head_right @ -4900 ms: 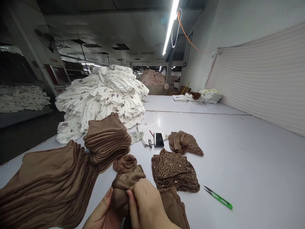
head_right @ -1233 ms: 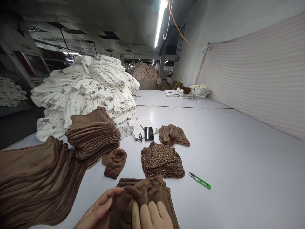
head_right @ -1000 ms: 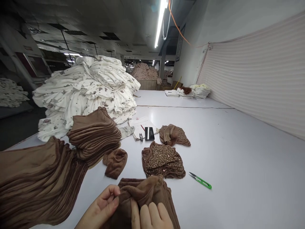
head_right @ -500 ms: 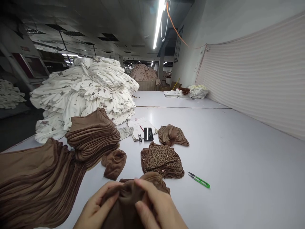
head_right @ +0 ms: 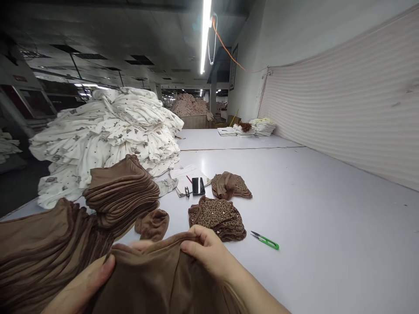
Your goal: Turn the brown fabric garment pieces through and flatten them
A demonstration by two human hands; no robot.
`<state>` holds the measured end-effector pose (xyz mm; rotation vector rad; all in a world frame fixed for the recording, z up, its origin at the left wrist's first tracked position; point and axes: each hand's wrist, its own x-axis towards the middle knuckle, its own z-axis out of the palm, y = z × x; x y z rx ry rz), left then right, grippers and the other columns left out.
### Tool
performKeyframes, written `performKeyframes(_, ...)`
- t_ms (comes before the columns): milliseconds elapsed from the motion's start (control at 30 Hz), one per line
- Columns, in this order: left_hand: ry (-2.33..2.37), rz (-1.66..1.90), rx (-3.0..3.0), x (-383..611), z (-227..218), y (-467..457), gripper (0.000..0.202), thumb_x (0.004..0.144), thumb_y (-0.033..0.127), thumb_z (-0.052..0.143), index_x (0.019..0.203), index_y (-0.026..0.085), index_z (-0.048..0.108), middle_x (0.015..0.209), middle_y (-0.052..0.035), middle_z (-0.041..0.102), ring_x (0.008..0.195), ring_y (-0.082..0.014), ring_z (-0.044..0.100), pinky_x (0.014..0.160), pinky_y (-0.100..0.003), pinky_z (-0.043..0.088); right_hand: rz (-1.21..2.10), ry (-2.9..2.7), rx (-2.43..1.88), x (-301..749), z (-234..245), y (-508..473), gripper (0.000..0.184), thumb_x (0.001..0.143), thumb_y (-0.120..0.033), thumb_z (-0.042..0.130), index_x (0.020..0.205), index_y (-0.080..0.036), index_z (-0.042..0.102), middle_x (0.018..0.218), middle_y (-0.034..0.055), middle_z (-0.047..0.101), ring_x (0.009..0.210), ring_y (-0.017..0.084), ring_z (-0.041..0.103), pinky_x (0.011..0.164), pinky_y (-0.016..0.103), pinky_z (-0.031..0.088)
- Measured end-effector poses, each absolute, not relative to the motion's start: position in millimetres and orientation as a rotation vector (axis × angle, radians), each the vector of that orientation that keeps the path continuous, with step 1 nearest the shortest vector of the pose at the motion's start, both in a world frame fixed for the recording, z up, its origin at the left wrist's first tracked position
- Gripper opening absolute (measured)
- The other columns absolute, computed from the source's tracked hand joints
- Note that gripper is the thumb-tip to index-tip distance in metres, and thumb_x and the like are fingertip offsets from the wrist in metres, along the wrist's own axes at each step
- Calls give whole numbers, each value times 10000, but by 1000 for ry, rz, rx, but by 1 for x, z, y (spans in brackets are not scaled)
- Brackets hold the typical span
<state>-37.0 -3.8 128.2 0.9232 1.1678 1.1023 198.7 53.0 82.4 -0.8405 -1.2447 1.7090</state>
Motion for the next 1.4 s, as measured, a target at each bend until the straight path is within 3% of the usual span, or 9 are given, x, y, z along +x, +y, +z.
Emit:
performKeyframes(100,1346,1234,1352,-45,127,-7,327,755,506,692,957,260,765,906,-35,708,923,-210,629,775,-187,491,1421,-1277,-906,214,97,41,406,782,-446,724,653,-204,425,629,-68,433,597,92,419,556,214,350)
performKeyframes(400,1427,1366,1324,-44,128,-33,296,656,516,773,720,243,678,653,27,650,633,-155,594,565,-169,510,856,-1614,-1074,255,148,-4,201,939,-381,536,1015,-268,684,999,26,684,965,200,600,817,288,475)
performKeyframes(567,1378,1368,1284,-35,129,-46,292,732,512,708,882,262,706,787,12,721,742,-186,645,655,-179,525,746,-1647,-1202,255,147,-20,374,909,-487,524,655,-217,571,594,-20,501,563,137,470,508,256,381)
performKeyframes(667,1441,1332,1339,-28,110,-37,282,768,446,695,990,275,662,868,10,720,797,-183,664,666,-172,506,924,-1696,-1267,254,131,-8,355,902,-489,511,704,-201,567,654,-12,526,618,146,496,556,265,398)
performKeyframes(967,1658,1041,1840,-19,35,36,329,904,300,433,1155,195,616,1169,-117,673,1110,-289,610,922,-406,483,1001,-1811,-1500,239,50,69,126,831,-284,577,876,-180,633,846,38,675,809,215,628,717,327,498)
performKeyframes(1100,1698,977,1968,-20,32,41,379,890,286,415,1190,148,602,1180,-159,633,1087,-331,611,892,-502,501,733,-1883,-1595,226,51,53,409,851,-212,538,1249,-123,566,1266,174,593,1147,341,534,963,496,403)
performKeyframes(1200,1733,968,2242,-11,36,28,394,877,250,461,1232,157,605,1401,-182,503,1277,-374,470,973,-528,429,257,-2114,-1535,216,48,34,525,896,-173,465,1416,-105,425,1513,177,365,1351,373,342,1077,544,259)
performKeyframes(1300,1533,887,2902,3,25,14,516,889,355,498,1380,197,481,1506,-135,427,1399,-332,309,1110,-487,224,-341,-2408,-1291,210,23,23,525,891,-208,495,1409,-138,444,1487,126,429,1347,339,392,1076,523,277)
performKeyframes(1400,1334,825,3242,12,-14,13,748,825,695,400,1383,204,488,1316,-151,634,1243,-353,480,1130,-550,-41,-587,-2466,-1221,210,-20,25,516,830,-269,550,1328,-132,533,1403,152,525,1246,347,521,968,513,393)
